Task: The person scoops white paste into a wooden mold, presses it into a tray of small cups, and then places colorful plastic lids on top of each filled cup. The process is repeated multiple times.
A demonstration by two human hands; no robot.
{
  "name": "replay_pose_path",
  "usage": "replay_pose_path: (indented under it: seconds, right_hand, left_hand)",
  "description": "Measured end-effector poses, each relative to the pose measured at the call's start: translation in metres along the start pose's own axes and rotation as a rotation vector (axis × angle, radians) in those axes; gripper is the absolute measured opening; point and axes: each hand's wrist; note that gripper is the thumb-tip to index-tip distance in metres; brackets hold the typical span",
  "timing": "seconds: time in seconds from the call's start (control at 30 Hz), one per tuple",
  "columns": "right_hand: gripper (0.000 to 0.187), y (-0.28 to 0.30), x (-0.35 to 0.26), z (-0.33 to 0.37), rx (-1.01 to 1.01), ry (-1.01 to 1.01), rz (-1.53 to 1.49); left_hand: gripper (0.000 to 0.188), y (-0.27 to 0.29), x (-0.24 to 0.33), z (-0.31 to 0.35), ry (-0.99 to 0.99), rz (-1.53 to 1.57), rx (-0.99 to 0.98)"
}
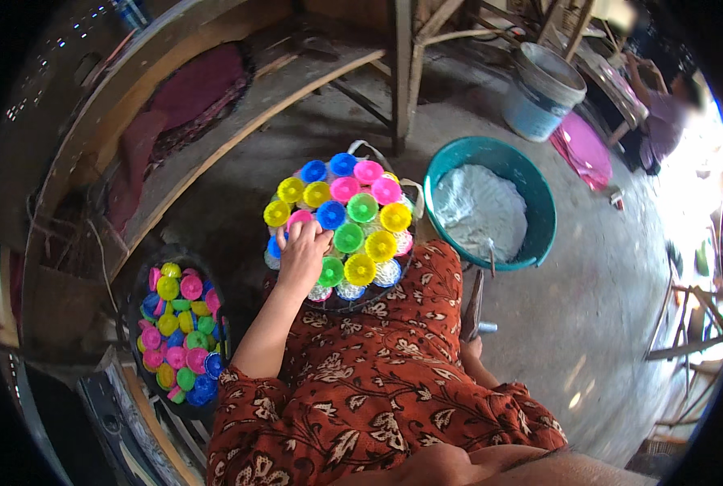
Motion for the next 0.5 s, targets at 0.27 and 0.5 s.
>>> replay_pose_path:
  seconds: [0.27, 0.5]
  right_hand:
    - [0.054, 0.016, 0.053, 0.032, -0.007, 0.089, -0.738]
    - [0.04, 0.118, -0.073, 0.108, -0.088, 0.648, -0.955]
  left_hand:
    - [0.024, 0.031, -0.026, -0.01, 0.258, 0.205, 0.282]
    - [0.049, 0.054, 0.006, -0.06, -0.126, 0.802, 0.283]
Point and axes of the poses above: each hand's wrist, its own z-axis away from the middle knuckle, its own y-axis out of the back of the hand, x = y × z, and after that the axes turned 1 degree about -z, right-handed
